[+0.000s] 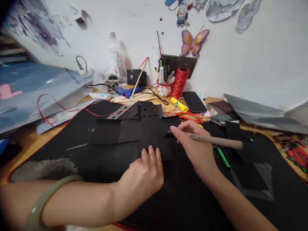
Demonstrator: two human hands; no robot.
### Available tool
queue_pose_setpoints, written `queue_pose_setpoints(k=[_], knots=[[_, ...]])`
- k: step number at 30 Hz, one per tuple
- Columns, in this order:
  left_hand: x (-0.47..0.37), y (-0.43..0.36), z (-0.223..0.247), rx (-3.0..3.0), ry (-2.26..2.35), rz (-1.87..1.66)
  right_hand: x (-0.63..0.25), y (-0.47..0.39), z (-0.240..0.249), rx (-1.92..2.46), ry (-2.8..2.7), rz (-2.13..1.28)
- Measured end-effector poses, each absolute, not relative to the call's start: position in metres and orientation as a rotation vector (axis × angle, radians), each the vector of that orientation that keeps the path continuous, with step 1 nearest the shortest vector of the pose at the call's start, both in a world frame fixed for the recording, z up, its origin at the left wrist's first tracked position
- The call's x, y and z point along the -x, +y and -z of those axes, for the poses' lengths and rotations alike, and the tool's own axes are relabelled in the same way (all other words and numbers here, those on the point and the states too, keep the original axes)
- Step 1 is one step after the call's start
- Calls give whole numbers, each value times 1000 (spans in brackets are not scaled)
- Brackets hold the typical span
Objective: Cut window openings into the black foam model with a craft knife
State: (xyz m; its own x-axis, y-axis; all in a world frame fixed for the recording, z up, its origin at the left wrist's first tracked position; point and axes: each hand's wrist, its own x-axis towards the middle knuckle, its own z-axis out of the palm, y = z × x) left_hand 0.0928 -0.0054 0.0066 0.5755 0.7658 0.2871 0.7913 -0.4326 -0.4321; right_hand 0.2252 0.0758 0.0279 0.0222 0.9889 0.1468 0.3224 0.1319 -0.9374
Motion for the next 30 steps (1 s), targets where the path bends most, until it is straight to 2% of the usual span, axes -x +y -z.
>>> queue_pose_setpoints(k=[7, 21, 30], knots=[[-81, -7, -4, 2417, -1141, 149, -208, 72, -23, 1458, -1685, -1110], [-72, -18, -1, 2408, -896, 397, -210, 68, -10, 1480, -1949, -867], [-71, -13, 2, 2463, -899, 423, -214, 63, -6, 1480, -1983, -904]])
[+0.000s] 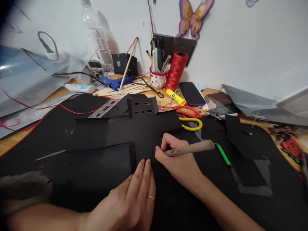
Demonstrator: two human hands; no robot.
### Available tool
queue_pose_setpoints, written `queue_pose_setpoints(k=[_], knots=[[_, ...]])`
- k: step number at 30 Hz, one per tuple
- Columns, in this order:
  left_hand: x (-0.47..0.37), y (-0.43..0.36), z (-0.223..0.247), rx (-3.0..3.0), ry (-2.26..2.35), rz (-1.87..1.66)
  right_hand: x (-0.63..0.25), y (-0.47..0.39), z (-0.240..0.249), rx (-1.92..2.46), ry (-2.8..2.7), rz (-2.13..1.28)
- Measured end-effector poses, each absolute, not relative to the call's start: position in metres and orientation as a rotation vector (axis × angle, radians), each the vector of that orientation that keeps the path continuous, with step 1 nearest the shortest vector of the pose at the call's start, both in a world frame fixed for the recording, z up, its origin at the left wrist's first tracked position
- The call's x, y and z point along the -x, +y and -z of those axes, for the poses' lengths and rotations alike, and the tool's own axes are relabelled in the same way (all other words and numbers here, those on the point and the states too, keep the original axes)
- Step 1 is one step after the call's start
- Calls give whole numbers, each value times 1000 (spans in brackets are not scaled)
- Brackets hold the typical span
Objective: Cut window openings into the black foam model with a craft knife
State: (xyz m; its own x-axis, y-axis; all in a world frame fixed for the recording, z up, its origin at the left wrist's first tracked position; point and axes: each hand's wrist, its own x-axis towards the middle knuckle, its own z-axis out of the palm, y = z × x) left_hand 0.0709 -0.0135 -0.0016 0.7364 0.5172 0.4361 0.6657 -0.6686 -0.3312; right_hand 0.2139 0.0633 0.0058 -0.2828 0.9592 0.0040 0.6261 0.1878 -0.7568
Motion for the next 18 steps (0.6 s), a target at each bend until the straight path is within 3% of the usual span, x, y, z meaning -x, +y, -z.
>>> queue_pose_setpoints(k=[18], knots=[[-73, -16, -4, 2490, -961, 343, -206, 66, -6, 1452, -2107, -781]])
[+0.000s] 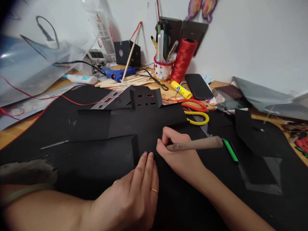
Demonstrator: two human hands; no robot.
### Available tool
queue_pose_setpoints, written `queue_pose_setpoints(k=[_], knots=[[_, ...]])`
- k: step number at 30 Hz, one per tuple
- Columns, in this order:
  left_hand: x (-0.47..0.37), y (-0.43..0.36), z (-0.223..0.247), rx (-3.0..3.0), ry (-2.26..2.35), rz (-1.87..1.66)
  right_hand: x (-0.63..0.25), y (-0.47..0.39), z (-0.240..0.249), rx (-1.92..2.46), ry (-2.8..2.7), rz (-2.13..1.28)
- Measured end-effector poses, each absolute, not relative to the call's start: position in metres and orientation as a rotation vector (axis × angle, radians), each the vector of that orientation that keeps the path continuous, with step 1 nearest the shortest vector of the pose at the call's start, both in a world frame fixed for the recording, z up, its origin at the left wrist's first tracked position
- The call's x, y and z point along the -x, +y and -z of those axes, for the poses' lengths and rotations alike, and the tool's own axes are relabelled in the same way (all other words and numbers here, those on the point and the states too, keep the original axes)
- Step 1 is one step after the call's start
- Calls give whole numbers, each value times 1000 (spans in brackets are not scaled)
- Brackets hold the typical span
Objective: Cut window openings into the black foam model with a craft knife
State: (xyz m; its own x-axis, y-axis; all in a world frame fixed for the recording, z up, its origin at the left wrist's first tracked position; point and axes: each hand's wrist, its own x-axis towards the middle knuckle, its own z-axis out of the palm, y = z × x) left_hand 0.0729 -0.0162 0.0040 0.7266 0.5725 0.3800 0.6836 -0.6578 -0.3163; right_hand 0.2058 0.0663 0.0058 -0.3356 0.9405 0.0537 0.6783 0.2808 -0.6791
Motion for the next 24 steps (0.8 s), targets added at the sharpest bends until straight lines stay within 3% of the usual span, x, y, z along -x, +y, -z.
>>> queue_pose_setpoints(k=[24], knots=[[-73, -17, -4, 2503, -963, 321, -209, 63, -6, 1405, -2121, -859]])
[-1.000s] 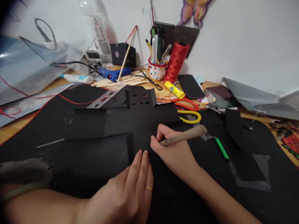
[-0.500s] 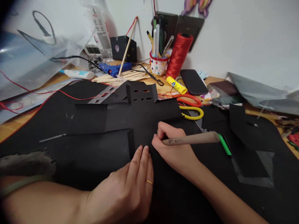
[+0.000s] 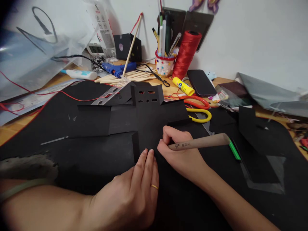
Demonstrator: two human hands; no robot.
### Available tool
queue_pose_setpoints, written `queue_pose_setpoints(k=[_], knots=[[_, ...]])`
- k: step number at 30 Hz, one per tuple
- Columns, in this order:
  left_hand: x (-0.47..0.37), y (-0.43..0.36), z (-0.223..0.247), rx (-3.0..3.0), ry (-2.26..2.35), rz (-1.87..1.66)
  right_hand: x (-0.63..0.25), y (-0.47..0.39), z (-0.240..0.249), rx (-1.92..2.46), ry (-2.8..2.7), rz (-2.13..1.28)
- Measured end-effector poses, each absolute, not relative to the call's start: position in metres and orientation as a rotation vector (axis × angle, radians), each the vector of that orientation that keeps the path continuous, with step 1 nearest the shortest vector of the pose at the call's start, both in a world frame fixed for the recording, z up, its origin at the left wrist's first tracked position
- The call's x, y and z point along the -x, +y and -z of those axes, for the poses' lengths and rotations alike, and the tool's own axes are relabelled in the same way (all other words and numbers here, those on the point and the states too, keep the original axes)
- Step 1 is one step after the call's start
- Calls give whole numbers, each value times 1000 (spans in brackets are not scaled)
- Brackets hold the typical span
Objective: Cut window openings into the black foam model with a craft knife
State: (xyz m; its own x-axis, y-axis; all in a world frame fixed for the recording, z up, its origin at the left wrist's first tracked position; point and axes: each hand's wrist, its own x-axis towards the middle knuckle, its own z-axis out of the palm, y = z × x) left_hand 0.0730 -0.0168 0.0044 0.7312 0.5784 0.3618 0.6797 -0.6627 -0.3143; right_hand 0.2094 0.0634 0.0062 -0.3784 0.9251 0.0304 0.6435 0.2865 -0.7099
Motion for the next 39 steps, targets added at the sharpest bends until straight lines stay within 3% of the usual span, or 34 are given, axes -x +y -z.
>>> queue_pose_setpoints(k=[20, 27, 30, 32, 36, 39], knots=[[-73, -19, -1, 2498, -925, 276, -211, 65, -5, 1391, -2132, -894], [-71, -9, -17, 2648, -929, 180, -219, 73, 1, 1334, -1747, -1105], [-50, 21, -41, 2963, -1203, -24, -221, 76, 3, 1259, -1568, -1181], [-29, 50, -59, 2795, -1691, 146, -222, 76, 3, 1243, -1509, -1157], [17, 101, -77, 2514, -1963, 275, -229, 74, -4, 1374, -1608, -895], [39, 120, -73, 2638, -2074, 230, -237, 72, -12, 1560, -1844, -694]])
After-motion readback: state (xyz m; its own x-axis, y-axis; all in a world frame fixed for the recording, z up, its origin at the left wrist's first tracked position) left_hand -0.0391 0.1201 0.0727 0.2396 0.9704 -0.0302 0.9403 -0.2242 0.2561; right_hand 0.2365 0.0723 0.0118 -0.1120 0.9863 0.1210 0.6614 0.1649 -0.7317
